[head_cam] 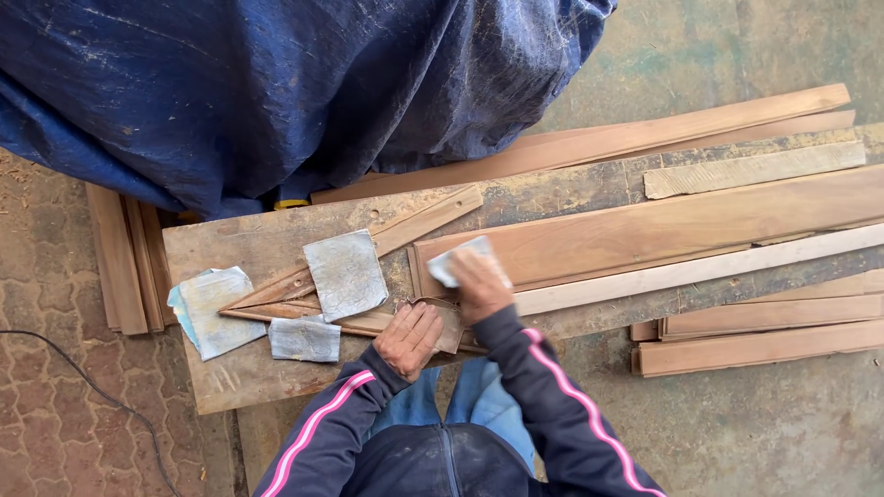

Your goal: Sanding wooden planks with sandpaper on a workbench.

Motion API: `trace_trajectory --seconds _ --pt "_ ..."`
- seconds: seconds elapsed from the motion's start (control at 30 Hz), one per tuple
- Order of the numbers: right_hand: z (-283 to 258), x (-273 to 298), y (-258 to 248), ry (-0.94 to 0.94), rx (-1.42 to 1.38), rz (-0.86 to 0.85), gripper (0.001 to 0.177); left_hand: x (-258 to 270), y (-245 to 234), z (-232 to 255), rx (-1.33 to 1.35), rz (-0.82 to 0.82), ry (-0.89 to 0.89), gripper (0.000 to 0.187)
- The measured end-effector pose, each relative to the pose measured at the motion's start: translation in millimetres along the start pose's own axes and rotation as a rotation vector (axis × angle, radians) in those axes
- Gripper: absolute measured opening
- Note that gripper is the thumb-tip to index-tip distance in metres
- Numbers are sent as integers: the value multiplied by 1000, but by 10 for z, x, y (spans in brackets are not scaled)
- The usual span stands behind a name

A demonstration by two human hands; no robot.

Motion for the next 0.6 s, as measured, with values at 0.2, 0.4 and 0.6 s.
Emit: trace_trajectory --seconds 0.2,0.4,0.6 --pt "1983 705 -921 289 338 262 39 30 -17 -30 -10 3 21 44" --pt "-24 424 -258 172 85 190 49 44 17 -17 -31 9 20 44" --pt "957 748 -924 159 205 189 47 114 -118 13 -50 3 -8 43"
Point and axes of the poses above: each hand's wrist, its own x-axis away from the middle knuckle, its own y-axis out of the palm, z = x × y, the point moved 6 cm from there along -x, towards the middle knuckle, and after that the axes turned 3 degrees about y, right-handed, at the moved point
